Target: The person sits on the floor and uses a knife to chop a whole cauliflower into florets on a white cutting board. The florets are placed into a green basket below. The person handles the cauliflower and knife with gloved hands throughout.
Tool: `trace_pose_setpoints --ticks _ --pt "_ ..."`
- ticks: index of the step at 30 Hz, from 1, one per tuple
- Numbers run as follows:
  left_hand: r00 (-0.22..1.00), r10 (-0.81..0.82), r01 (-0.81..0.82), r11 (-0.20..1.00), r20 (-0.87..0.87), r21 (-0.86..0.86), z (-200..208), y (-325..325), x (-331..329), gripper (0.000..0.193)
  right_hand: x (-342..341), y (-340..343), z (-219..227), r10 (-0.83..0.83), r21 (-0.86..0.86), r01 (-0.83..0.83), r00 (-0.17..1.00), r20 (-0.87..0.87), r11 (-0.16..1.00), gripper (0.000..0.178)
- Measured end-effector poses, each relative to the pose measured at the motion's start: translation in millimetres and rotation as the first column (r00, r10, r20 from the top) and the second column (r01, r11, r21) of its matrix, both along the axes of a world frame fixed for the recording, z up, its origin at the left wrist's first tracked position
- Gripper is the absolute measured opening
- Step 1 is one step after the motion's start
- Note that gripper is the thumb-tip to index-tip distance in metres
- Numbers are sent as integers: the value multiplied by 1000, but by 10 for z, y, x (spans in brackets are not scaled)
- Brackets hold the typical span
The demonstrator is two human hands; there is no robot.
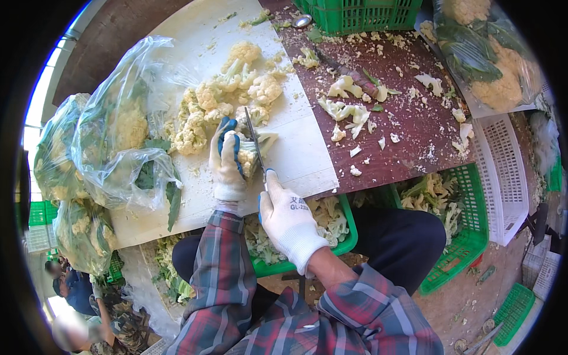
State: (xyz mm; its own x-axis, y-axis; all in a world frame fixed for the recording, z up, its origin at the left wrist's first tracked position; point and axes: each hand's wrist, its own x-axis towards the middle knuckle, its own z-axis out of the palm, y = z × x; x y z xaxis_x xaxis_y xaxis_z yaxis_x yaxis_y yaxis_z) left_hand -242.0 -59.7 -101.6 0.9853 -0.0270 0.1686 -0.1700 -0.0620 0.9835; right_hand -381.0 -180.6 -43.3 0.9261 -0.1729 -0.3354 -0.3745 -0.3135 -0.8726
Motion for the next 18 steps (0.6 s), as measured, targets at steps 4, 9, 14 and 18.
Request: trace_pose_setpoints --ticks 4,9,14,18 --pt "992 23 -34 996 127 86 -114 30 115 44 42 -138 -113 -71 214 70 997 -3 974 46" --pt "999 48 -47 999 6 -27 -131 -16 91 43 -210 -657 54 -219 368 266 962 -165 891 35" --pt "996 68 -71 996 -61 -52 -26 -67 15 45 -194 -1076 272 -406 411 374 914 -10 832 29" --pt "984 176 -173 981 -19 83 -119 -48 230 52 -128 -1416 272 -432 336 369 892 134 867 42"
